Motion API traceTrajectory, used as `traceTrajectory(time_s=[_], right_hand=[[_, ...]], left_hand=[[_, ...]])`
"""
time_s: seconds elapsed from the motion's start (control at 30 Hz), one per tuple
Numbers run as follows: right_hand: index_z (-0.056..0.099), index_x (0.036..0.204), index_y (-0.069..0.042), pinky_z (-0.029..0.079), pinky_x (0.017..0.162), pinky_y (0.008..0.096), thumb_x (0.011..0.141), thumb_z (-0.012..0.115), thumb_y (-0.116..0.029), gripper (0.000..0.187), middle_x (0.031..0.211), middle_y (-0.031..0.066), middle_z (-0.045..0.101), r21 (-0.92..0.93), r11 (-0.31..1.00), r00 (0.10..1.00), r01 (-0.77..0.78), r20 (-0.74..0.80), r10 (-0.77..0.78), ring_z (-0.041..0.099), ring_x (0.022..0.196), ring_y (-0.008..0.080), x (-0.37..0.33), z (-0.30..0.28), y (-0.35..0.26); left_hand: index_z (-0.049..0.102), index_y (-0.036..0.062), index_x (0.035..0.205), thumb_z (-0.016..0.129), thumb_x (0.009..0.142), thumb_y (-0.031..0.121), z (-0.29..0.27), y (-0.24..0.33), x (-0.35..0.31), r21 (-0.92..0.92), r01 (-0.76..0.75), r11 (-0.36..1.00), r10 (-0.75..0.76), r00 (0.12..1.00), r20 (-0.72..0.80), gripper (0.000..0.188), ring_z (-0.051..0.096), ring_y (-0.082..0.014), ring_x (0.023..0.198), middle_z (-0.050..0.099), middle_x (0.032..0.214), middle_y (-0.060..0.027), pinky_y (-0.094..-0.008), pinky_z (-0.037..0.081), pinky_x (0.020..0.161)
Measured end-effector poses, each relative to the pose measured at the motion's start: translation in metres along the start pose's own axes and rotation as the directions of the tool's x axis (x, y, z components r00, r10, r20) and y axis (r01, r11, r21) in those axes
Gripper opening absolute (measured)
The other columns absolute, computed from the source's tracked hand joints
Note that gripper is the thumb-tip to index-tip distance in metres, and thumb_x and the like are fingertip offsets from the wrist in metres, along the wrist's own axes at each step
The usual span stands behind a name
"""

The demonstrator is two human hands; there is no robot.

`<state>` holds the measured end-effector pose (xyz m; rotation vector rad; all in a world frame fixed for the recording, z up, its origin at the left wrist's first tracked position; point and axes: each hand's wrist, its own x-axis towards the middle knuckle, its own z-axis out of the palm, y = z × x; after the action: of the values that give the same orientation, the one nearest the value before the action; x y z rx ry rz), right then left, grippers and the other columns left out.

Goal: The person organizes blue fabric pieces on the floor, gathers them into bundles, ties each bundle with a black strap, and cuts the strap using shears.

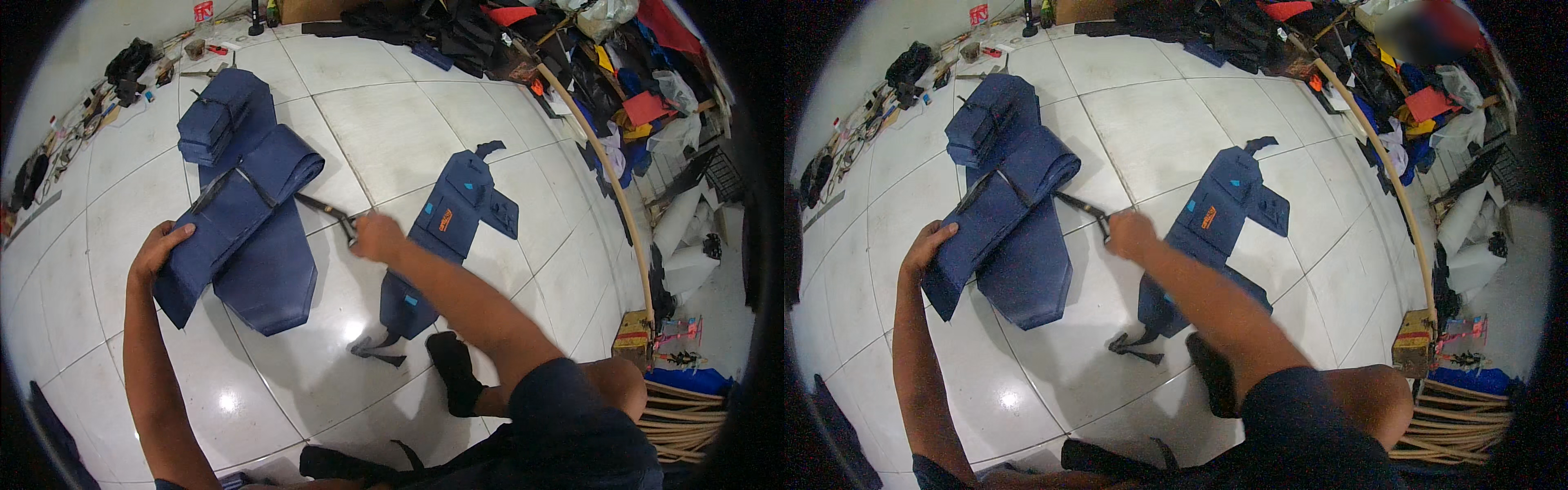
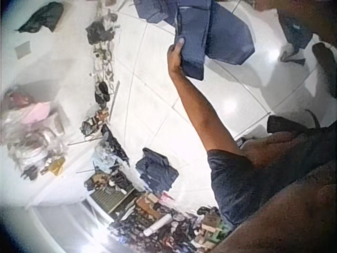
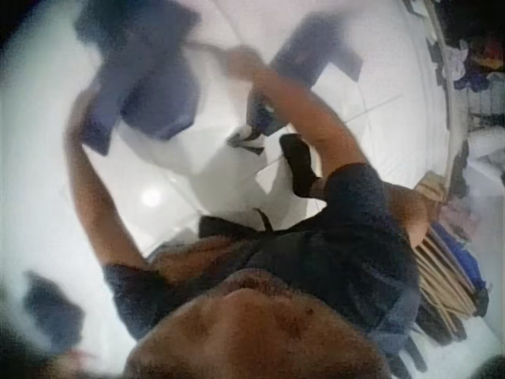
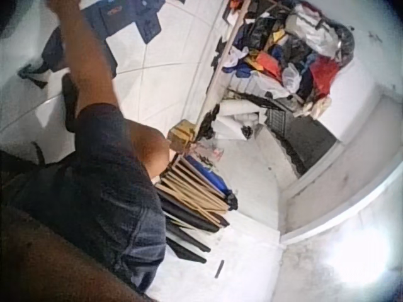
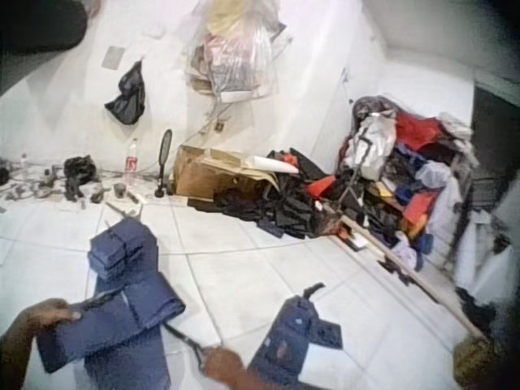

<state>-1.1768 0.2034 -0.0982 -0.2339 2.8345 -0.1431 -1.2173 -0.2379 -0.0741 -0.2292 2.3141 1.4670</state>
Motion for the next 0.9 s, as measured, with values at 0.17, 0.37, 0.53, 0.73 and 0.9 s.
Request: traceTrajectory(time_s=[0.17, 0.37, 0.53, 0.73, 0.9], right_hand=[[0.067, 0.092, 0.000, 0.052, 0.083, 0.0480, 0.071, 0.069, -0.028, 0.035, 0.096, 0.0225, 0.067, -0.188, 0.971, 0.989, 0.150, 0.028, -0.147, 0.065, 0.093, 0.0387, -0.046, -0.117, 0.053], [0.064, 0.097, 0.000, 0.052, 0.074, 0.0449, 0.076, 0.069, -0.041, 0.047, 0.087, 0.0211, 0.069, -0.177, 0.913, 0.911, -0.368, 0.129, 0.392, 0.068, 0.084, 0.0364, -0.189, -0.174, 0.193], [0.061, 0.100, 0.006, 0.049, 0.065, 0.0321, 0.083, 0.067, -0.029, 0.039, 0.083, 0.0110, 0.064, 0.539, 0.617, 0.792, -0.573, 0.172, 0.586, 0.061, 0.074, 0.0183, -0.265, -0.105, 0.255], [0.059, 0.096, 0.003, 0.044, 0.058, 0.0278, 0.087, 0.060, -0.020, 0.024, 0.078, 0.0060, 0.060, 0.835, 0.415, 0.863, -0.363, 0.133, 0.486, 0.053, 0.065, 0.0130, -0.218, -0.048, 0.214], [0.055, 0.098, 0.001, 0.045, 0.064, 0.0279, 0.086, 0.058, -0.014, 0.020, 0.083, 0.0051, 0.058, 0.820, 0.501, 0.946, -0.277, 0.140, 0.294, 0.053, 0.072, 0.0123, -0.190, -0.058, 0.187]], left_hand=[[0.059, -0.0117, 0.111, 0.073, 0.081, 0.047, -0.006, 0.030, -0.030, -0.124, 0.036, 0.992, -0.032, 0.999, 0.039, 0.067, 0.069, -0.0241, 0.076, 0.068, 0.093, -0.0204, -0.0320, 0.055, 0.072], [0.059, -0.0090, 0.112, 0.072, 0.083, 0.044, -0.003, 0.061, -0.065, -0.324, -0.105, 0.940, 0.119, 0.993, 0.024, 0.062, 0.068, -0.0211, 0.077, 0.068, 0.093, -0.0160, -0.0306, 0.055, 0.071], [0.056, -0.0049, 0.122, 0.068, 0.086, 0.045, -0.040, 0.052, -0.124, -0.451, -0.206, 0.869, 0.167, 0.978, -0.125, 0.063, 0.068, -0.0211, 0.090, 0.067, 0.105, -0.0149, -0.0324, 0.055, 0.080], [0.049, -0.0044, 0.133, 0.062, 0.088, 0.054, -0.119, -0.066, -0.209, -0.476, -0.180, 0.861, 0.018, 0.946, -0.325, 0.075, 0.064, -0.0255, 0.106, 0.062, 0.122, -0.0171, -0.0366, 0.053, 0.091], [0.050, -0.0043, 0.132, 0.063, 0.089, 0.048, -0.065, -0.196, -0.237, -0.680, -0.007, 0.733, -0.286, 0.904, -0.318, 0.069, 0.063, -0.0289, 0.107, 0.062, 0.123, -0.0173, -0.0394, 0.048, 0.097]])
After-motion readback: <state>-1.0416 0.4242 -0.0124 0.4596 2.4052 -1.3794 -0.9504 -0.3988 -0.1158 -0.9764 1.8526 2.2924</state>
